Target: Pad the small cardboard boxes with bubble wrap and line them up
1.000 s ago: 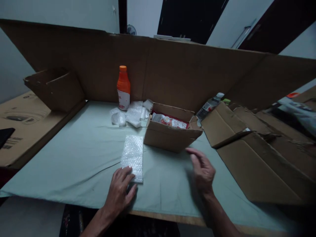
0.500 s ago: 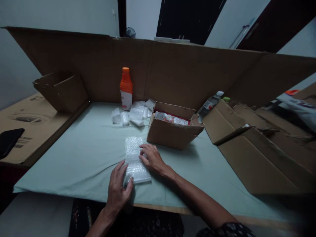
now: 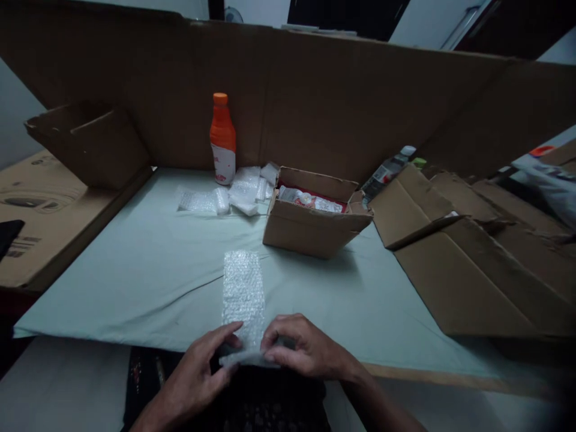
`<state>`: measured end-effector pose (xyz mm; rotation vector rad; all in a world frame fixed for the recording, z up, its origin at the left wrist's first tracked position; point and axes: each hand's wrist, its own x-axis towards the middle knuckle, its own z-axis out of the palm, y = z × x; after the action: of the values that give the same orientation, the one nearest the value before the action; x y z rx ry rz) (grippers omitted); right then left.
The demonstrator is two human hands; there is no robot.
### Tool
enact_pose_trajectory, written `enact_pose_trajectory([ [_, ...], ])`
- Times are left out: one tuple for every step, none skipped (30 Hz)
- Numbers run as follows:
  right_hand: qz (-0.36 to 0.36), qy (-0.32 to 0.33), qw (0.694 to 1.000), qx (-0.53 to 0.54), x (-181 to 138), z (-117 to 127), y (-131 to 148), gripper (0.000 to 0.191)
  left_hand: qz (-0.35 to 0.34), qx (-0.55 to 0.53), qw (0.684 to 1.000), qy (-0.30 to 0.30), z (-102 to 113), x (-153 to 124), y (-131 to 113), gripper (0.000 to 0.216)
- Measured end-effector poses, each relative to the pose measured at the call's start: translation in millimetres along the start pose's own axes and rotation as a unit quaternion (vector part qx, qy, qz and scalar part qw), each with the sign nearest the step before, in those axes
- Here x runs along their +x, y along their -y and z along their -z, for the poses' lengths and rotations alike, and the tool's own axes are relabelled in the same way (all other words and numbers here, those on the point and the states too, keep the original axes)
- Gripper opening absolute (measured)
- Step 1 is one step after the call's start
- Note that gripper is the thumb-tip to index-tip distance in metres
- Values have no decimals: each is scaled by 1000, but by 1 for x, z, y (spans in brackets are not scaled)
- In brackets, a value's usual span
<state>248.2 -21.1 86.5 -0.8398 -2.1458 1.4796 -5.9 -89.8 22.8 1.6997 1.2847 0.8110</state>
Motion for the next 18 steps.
enact_pose_trajectory([
  [-18,-15,1000,10,5,2,-4,8,12,-2,1000,-13,0,3,0,49],
  [-33,-37,999,17,12,3,-9,8,26,-4,999,-25,0,6,0,46],
  [-46,-63,997,17,20,4,-15,8,41,-4,998,-40,0,11,0,44],
  [-54,-89,994,10,29,5,-22,8,55,1,997,-54,0,15,0,44],
  [-60,-114,992,-9,37,4,-29,9,68,11,995,-66,-1,19,0,46],
  [-66,-135,988,-40,45,3,-36,9,81,26,993,-78,-2,23,0,49],
  [-73,-148,983,-80,52,2,-43,9,92,47,990,-91,-4,27,0,52],
  [-79,-159,976,-126,57,0,-49,9,101,70,987,-104,-6,29,1,55],
  [-81,-169,967,-171,61,-2,-54,10,107,93,983,-114,-9,31,1,57],
  [-78,-180,957,-212,62,-4,-57,14,111,114,980,-122,-10,33,2,58],
  [-68,-192,948,-244,60,-5,-59,20,114,132,977,-126,-12,34,3,59],
  [-52,-204,941,-265,56,-6,-59,26,117,147,974,-127,-13,34,3,59],
  [-30,-213,937,-277,50,-6,-58,32,120,159,972,-124,-13,34,3,59],
  [-5,-212,935,-284,42,-7,-55,36,123,169,971,-119,-13,34,4,59],
  [19,-199,937,-287,33,-7,-52,39,126,176,970,-114,-13,34,4,59],
  [42,-178,940,-289,23,-8,-48,42,127,181,969,-109,-13,34,5,59],
  [61,-148,943,-290,14,-9,-44,46,126,184,969,-106,-13,34,6,58],
  [75,-118,946,-293,6,-13,-41,50,123,187,969,-103,-13,34,8,58],
])
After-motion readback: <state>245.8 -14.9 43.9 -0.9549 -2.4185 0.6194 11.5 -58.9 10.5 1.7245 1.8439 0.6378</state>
